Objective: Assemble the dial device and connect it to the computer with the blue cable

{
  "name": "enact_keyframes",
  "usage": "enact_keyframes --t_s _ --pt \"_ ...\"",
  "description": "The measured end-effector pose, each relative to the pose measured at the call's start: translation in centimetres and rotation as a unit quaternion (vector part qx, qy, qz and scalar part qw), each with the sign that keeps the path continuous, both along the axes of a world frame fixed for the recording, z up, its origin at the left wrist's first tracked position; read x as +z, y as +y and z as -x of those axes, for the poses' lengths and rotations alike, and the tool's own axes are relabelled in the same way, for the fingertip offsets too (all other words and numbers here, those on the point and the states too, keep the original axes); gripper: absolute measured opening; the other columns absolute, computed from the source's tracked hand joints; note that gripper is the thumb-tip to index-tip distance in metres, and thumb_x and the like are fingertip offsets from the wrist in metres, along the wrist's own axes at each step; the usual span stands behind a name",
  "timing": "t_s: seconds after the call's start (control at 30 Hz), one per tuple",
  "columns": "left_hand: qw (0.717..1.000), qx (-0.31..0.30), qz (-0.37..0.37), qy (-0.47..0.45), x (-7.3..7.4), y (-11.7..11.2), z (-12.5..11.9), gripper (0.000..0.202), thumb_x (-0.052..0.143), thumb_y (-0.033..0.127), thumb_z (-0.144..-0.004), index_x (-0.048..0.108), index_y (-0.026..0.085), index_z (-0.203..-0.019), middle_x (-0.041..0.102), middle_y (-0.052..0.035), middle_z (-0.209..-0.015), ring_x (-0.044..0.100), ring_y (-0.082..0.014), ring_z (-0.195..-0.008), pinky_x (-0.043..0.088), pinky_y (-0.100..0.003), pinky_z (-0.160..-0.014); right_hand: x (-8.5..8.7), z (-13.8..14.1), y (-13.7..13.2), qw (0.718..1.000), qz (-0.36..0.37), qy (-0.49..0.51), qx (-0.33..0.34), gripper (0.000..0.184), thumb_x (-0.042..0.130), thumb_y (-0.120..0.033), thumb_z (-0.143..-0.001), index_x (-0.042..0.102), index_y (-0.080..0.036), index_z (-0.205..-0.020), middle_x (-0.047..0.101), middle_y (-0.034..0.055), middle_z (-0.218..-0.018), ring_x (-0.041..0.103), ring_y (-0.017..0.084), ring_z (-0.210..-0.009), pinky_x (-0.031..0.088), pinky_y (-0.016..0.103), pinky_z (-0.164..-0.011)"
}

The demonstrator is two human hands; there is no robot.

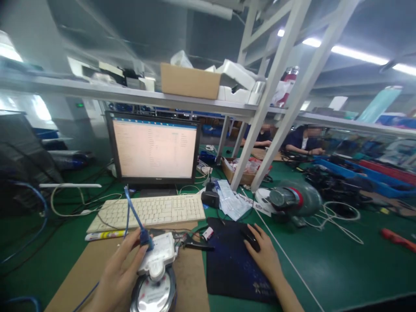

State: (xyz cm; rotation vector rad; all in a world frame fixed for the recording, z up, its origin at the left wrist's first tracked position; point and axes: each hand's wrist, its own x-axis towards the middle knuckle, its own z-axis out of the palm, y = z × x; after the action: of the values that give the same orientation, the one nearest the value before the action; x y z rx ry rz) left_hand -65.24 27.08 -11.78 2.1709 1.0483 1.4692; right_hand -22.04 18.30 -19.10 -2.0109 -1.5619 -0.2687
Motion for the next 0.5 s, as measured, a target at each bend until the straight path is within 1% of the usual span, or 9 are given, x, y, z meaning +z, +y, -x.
enact_keyframes --t_s 0.03,0.1,0.23,0.33,0.5 --pt "1.0 0.001 0.004 0.004 -0.1 0.0 0.0 0.045 0.054 0.024 -0.087 0.044 0.03 -0.131 0.063 -0.0034 -0.116 0.062 -0.0163 -0.101 0.049 -0.024 -0.09 -0.6 -0.4 0.0 1.0 0.012 -0.003 0.006 0.051 0.048 -0.05 -0.083 0.054 -0.022 -0.125 0.048 0.0112 -0.132 0.052 0.028 -0.116 0.044 0.047 -0.098" --pt "1.0 0.001 0.009 0.003 -0.1 -0.1 -0.1 0.045 0.052 0.023 -0.087 0.044 0.03 -0.131 0.063 -0.004 -0.116 0.062 -0.0167 -0.102 0.05 -0.024 -0.089 -1.7 -1.1 0.1 1.0 0.011 -0.014 0.007 0.051 0.046 -0.052 -0.083 0.054 -0.024 -0.125 0.046 0.01 -0.135 0.053 0.028 -0.115 0.047 0.045 -0.095" --pt "0.999 0.0 0.015 -0.034 0.5 -0.5 -0.6 0.042 0.05 0.022 -0.088 0.047 0.032 -0.129 0.065 -0.0036 -0.111 0.062 -0.0169 -0.1 0.051 -0.022 -0.084 -3.1 -2.3 0.4 0.999 0.002 -0.053 0.012 0.05 0.043 -0.051 -0.083 0.056 -0.026 -0.124 0.049 0.0087 -0.133 0.057 0.028 -0.111 0.052 0.043 -0.089" --pt "0.998 -0.002 0.01 -0.063 1.0 -0.7 -0.9 0.041 0.052 0.024 -0.087 0.049 0.033 -0.127 0.066 -0.0023 -0.109 0.063 -0.0167 -0.099 0.051 -0.022 -0.084 -3.4 -2.6 0.5 0.997 -0.004 -0.071 0.014 0.05 0.04 -0.05 -0.084 0.057 -0.024 -0.123 0.052 0.0094 -0.13 0.058 0.027 -0.109 0.053 0.042 -0.087" --pt "0.997 -0.004 -0.01 -0.075 0.8 -0.5 -1.1 0.04 0.051 0.026 -0.088 0.049 0.031 -0.128 0.065 -0.0044 -0.11 0.063 -0.0181 -0.099 0.052 -0.023 -0.083 -3.4 -2.5 0.6 0.997 -0.013 -0.072 0.015 0.051 0.04 -0.05 -0.083 0.059 -0.023 -0.121 0.054 0.0093 -0.127 0.06 0.026 -0.106 0.055 0.04 -0.085"
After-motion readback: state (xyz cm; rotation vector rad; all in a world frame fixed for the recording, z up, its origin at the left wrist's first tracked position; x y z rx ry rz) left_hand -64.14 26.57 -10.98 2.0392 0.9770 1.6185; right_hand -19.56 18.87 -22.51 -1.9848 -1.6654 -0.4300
